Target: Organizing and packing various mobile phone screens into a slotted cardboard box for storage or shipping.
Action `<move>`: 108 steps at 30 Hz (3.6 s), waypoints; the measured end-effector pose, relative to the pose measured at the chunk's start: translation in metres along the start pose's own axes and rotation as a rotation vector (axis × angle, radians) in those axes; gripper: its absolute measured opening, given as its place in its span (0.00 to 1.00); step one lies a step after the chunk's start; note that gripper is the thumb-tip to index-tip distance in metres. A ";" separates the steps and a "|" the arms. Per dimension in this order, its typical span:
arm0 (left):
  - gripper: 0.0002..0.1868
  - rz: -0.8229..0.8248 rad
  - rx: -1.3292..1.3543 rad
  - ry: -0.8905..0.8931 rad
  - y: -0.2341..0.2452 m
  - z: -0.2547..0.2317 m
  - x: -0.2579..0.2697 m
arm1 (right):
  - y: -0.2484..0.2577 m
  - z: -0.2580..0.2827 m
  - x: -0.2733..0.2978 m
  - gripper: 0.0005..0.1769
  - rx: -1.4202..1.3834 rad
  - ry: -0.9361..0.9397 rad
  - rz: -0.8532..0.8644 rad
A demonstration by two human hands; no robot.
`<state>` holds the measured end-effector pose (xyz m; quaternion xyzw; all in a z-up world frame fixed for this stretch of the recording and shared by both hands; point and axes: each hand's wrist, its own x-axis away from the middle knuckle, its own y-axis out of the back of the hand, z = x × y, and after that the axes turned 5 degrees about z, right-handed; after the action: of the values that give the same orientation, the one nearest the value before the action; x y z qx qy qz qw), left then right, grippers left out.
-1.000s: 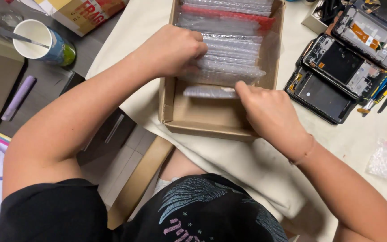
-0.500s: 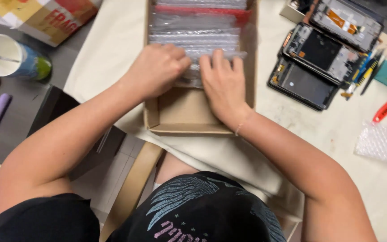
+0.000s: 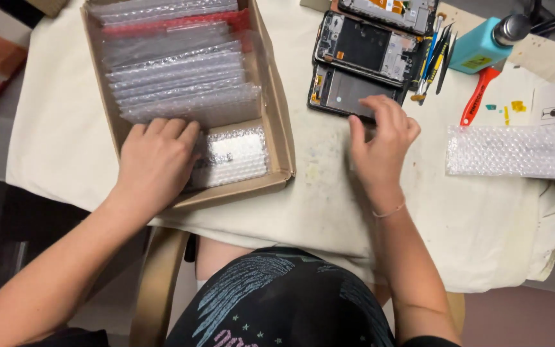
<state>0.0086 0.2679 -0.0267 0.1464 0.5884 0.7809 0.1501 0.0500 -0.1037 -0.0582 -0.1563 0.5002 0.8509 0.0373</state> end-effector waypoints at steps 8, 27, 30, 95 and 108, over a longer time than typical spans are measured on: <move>0.49 0.381 0.295 -0.088 -0.011 -0.022 -0.028 | -0.012 -0.051 0.008 0.29 0.118 0.010 0.132; 0.56 -0.254 -0.331 0.108 -0.022 0.010 -0.029 | 0.003 -0.098 0.002 0.13 0.014 0.368 0.090; 0.58 -0.204 0.089 0.027 -0.029 0.015 -0.038 | 0.009 -0.089 -0.002 0.09 0.107 0.502 -0.029; 0.52 0.054 0.408 -0.516 0.035 -0.361 -0.210 | 0.222 -0.157 0.176 0.11 -0.794 -0.860 -1.066; 0.58 -0.120 0.498 -0.827 0.049 -0.378 -0.200 | 0.192 -0.179 0.203 0.10 -0.801 -0.742 -0.857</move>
<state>0.0351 -0.1568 -0.0897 0.4417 0.6560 0.4827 0.3764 -0.1442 -0.3722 -0.0392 -0.0406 -0.0041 0.8775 0.4779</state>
